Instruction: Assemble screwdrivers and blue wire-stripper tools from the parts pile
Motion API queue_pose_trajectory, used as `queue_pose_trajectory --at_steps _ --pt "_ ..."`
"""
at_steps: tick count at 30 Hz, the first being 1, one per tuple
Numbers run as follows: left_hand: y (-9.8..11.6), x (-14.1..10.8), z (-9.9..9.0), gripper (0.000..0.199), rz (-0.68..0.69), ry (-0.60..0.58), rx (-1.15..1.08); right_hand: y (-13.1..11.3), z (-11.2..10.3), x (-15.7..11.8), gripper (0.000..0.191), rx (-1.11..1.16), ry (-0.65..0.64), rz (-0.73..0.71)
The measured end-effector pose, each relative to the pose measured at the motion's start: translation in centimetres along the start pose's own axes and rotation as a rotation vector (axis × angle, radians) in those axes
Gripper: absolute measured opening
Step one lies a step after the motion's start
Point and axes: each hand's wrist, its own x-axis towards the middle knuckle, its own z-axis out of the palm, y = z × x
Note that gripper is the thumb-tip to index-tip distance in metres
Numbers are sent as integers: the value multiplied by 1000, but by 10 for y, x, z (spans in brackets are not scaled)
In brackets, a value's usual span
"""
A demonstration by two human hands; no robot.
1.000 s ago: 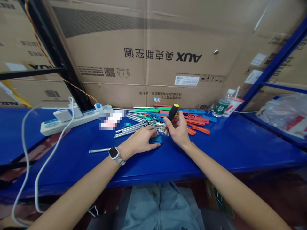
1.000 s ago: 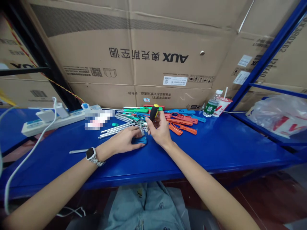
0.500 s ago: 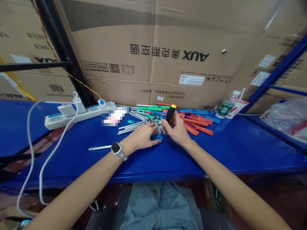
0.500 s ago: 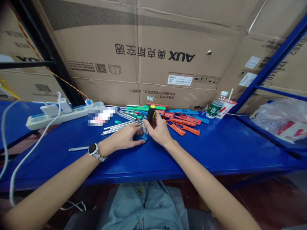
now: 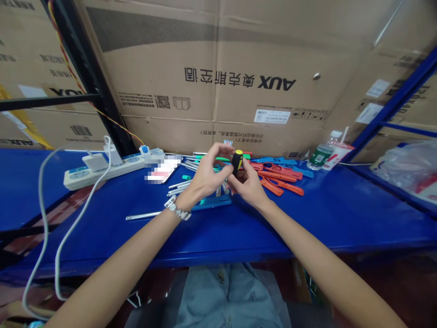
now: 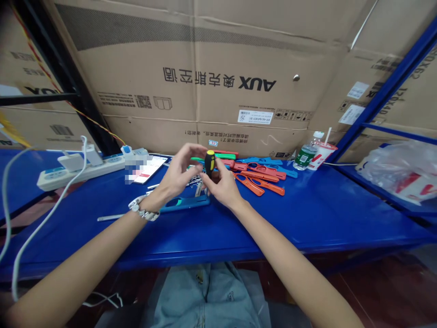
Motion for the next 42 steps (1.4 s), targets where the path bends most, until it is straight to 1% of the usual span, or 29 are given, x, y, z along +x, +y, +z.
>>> queue_pose_trajectory --at_steps 1,2,5,9,11,15,16,18,19,20,22,24,25,26,27,29,31,33,35,36,37,39,41,42 --pt "4 6 6 28 -21 64 -23 1 1 -1 60 -7 4 -6" --pt "7 12 11 28 -43 96 -14 1 2 -2 59 -19 9 -14" --pt "11 19 23 32 -51 145 -35 2 4 -5 55 -42 23 -32" --pt "8 14 24 30 -54 178 -63 -2 4 -4 54 -15 32 -4" --pt "6 12 21 29 -62 133 -48 -6 2 -3 53 5 0 11" --pt "6 14 13 33 -77 -87 -86 -18 -7 -1 45 33 -82 -4" --pt "6 15 12 34 -69 -125 -96 -20 -8 -1 43 33 -92 -4" --pt "4 16 11 37 -57 -146 -100 -23 -10 1 41 26 -92 -1" --pt "3 16 12 36 -60 -124 -96 -23 -10 2 41 21 -80 0" --pt "2 15 14 34 -68 -77 -86 -22 -10 3 41 13 -59 1" --pt "-1 13 19 32 -89 57 -54 -17 -7 6 45 -16 9 -4" --pt "-3 12 25 41 -111 187 -46 -10 -2 9 50 -57 90 -11" --pt "-3 11 27 44 -123 224 -60 -7 0 9 51 -69 126 -11" --pt "-3 11 29 46 -134 237 -83 -4 2 9 51 -67 157 -5" --pt "-3 11 29 45 -139 225 -112 -3 3 9 49 -57 173 7" --pt "-3 11 26 40 -145 125 -161 -4 1 6 42 -31 151 30" --pt "-3 11 19 36 -153 -21 -188 -10 -5 3 43 -7 46 34" --pt "-3 10 12 36 -168 -139 -199 -18 -14 0 45 9 -110 44" --pt "-3 10 7 38 -187 -197 -206 -24 -20 0 43 2 -207 69" --pt "-4 9 7 38 -186 -189 -201 -24 -21 1 42 -9 -212 78" --pt "-4 8 9 35 -177 -147 -186 -23 -20 2 41 -18 -190 82" --pt "-5 7 16 36 -151 21 -130 -16 -14 4 44 -13 -105 80" --pt "-6 7 24 41 -138 198 -84 -8 -7 5 48 2 -2 74" --pt "-5 6 26 42 -141 244 -82 -6 -4 4 50 2 43 72"
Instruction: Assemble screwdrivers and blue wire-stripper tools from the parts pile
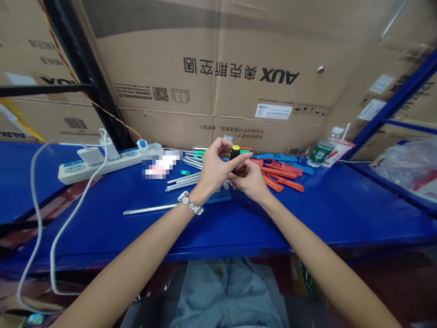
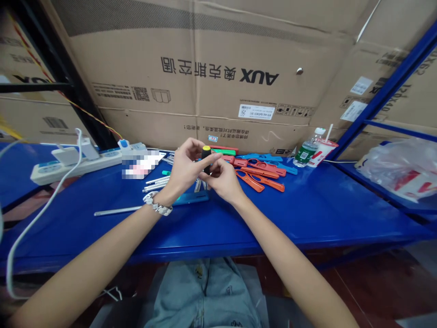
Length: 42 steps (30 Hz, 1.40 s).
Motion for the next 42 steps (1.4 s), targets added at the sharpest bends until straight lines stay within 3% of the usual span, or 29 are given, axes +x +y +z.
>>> queue_pose_trajectory --at_steps 1,3,6,8,10,13,15,17,20,22,24,28,29,31,34,37,39,42 --pt "1 -1 1 40 -3 -1 -11 1 2 -1 50 0 32 -2" --pt "3 -1 -1 32 2 -109 -33 -2 0 -3 51 5 44 -8" --pt "7 2 -11 27 14 -351 -39 -14 -11 -5 44 3 -120 -6" --pt "7 3 -16 29 11 -420 -25 -19 -16 -4 40 -25 -210 -17" --pt "4 3 -14 29 17 -361 7 -17 -15 -2 41 -46 -184 -44" --pt "-1 -1 -4 41 45 -91 38 -5 -5 -1 47 -63 -32 -69" --pt "-3 -3 2 41 54 27 21 1 0 -2 47 -79 54 -75" --pt "-2 -4 3 37 50 -21 -1 0 -1 -4 45 -77 58 -80" --pt "1 -1 -5 37 -1 -292 -36 -11 -9 -7 41 -39 -133 -54" --pt "2 1 -10 39 -36 -401 -52 -15 -13 -6 39 -42 -214 -53" --pt "1 1 -11 36 -22 -337 -33 -13 -12 -3 39 -72 -168 -86" --pt "-3 -2 -1 41 31 -14 33 2 -2 2 44 -139 45 -117" --pt "-3 -2 1 40 32 -3 31 4 0 2 45 -154 88 -117" --pt "-2 -3 1 34 39 -95 19 3 -1 0 42 -149 101 -117" --pt "-1 -1 -6 32 52 -307 25 -7 -10 -5 43 -68 -103 -63" --pt "-2 -1 -12 36 44 -397 32 -16 -18 -7 45 -61 -245 -20" --pt "-4 -2 -12 32 35 -342 32 -15 -18 -5 44 -81 -216 -63" --pt "-6 -4 -6 38 27 -127 5 -8 -11 -2 44 -120 -112 -110"
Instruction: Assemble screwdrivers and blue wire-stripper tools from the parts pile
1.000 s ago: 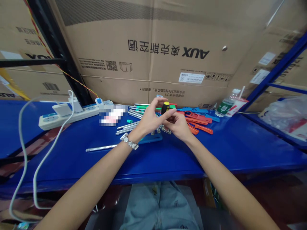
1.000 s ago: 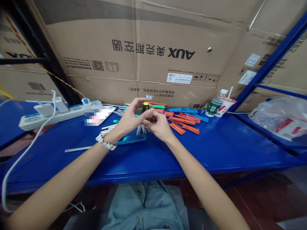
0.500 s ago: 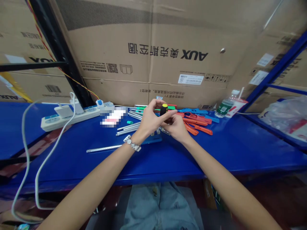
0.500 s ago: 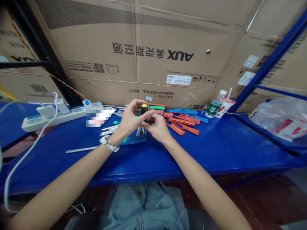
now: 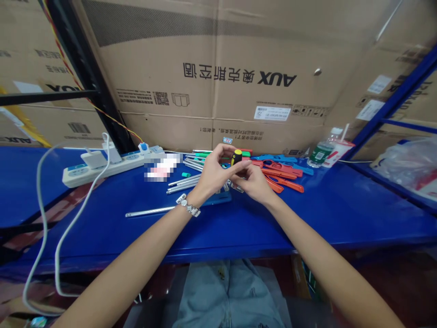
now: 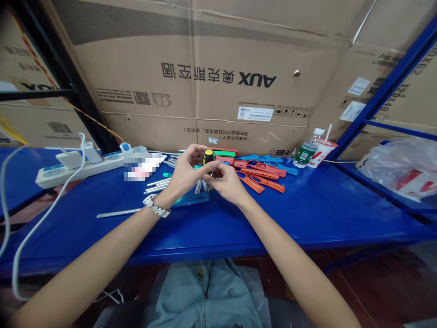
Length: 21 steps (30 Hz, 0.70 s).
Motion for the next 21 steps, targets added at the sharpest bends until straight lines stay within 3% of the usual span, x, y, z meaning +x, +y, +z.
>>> queue_pose_trajectory --at_steps 2,4,10,14,17,21 --pt "0 -1 3 39 -14 51 -38 3 5 1 44 3 59 32" --pt "0 -2 3 34 -22 6 -64 3 6 0 43 59 88 54" --pt "1 -2 -4 35 -41 -197 -34 -11 -6 -6 40 118 -133 92" --pt "-3 -8 -18 35 -11 -186 111 -11 -7 -3 40 118 -60 96" --pt "-9 -26 -36 30 -71 -187 373 -5 -1 1 43 143 9 129" --pt "-20 -53 -53 36 -97 -467 612 0 10 2 46 179 44 156"
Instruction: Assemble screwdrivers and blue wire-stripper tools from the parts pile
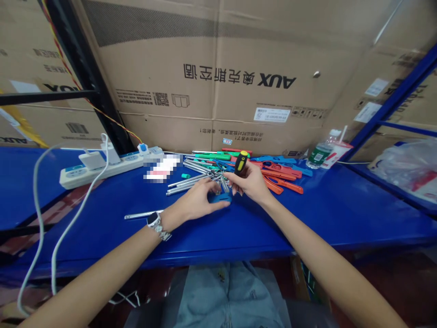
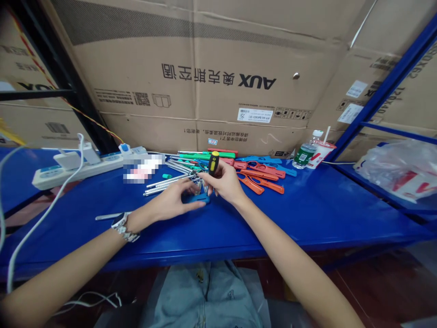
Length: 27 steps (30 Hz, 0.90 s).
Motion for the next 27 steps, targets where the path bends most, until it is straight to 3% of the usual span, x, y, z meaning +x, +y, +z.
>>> queue_pose_trajectory --at_steps 4,8,15,17,24,27 --pt "-7 -7 8 24 32 -49 14 -5 -2 -6 46 56 -70 45" --pt "-6 -5 9 26 20 -46 9 -11 -13 -8 44 34 -172 76" --pt "-6 -5 8 27 8 -49 20 2 3 -1 48 -53 133 20" --pt "-7 -5 9 25 12 -44 15 4 8 -2 49 -15 151 33" --pt "-8 -5 10 28 2 -30 2 -10 -9 -9 48 68 -220 74" --pt "-7 -5 11 28 1 -31 1 -10 -11 -6 41 22 -205 46"
